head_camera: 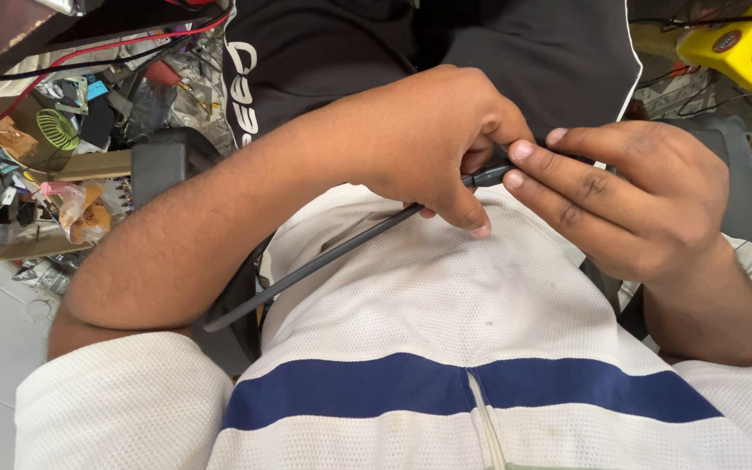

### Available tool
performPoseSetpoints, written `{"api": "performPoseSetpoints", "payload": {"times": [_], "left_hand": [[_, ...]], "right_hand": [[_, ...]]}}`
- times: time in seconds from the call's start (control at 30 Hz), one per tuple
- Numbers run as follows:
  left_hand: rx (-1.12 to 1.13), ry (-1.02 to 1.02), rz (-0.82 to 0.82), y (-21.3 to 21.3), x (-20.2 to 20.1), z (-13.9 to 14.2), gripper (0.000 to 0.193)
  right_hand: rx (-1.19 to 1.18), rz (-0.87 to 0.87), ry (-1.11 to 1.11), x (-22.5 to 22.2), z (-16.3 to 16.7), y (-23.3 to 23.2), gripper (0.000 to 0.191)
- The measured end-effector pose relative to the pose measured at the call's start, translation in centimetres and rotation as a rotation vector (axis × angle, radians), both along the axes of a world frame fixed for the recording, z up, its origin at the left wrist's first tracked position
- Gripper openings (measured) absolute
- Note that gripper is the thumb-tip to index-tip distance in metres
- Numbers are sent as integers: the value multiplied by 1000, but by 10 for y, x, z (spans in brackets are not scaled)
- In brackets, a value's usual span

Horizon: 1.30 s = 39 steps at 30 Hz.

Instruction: The person sits at a cluttered repair bench and works on a black cable attached to a small circuit board, fitting a connector onto the cable end and heating it with a lighter. They then set the cable aside, pick up a disassembled smartphone from the bench, and pull a length of tape from a tape roll.

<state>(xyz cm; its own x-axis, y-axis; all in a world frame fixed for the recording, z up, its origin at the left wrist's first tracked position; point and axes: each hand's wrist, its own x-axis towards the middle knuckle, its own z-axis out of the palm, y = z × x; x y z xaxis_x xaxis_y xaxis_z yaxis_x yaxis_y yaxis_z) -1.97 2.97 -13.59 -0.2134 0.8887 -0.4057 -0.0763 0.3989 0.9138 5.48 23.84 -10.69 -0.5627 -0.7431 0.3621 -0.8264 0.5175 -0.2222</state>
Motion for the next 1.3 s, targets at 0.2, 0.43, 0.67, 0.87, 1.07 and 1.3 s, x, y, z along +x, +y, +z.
{"api": "performPoseSetpoints", "payload": {"times": [0.2,0.43,0.67,0.87,1.07,1.3], "left_hand": [[11,-95,-9,-2,-1,-1,25],[31,-187,23,1,-1,-3,23],[-22,-179,38,5,-2,1,38],[-67,-167,33,8,-2,6,38],[-161,-98,17,9,-1,10,30],[-21,134,100,7,6,5,29]], "right_hand": [[12,-30,-4,3,-1,3,15],[-165,-278,-308,12,-5,26,16],[-500,-359,-1014,9,-18,54,31],[-465,-352,-1040,13,-24,55,28],[-596,-513,-1253,17,-29,53,23],[-449,-458,-1292,18,-33,56,25]]}}
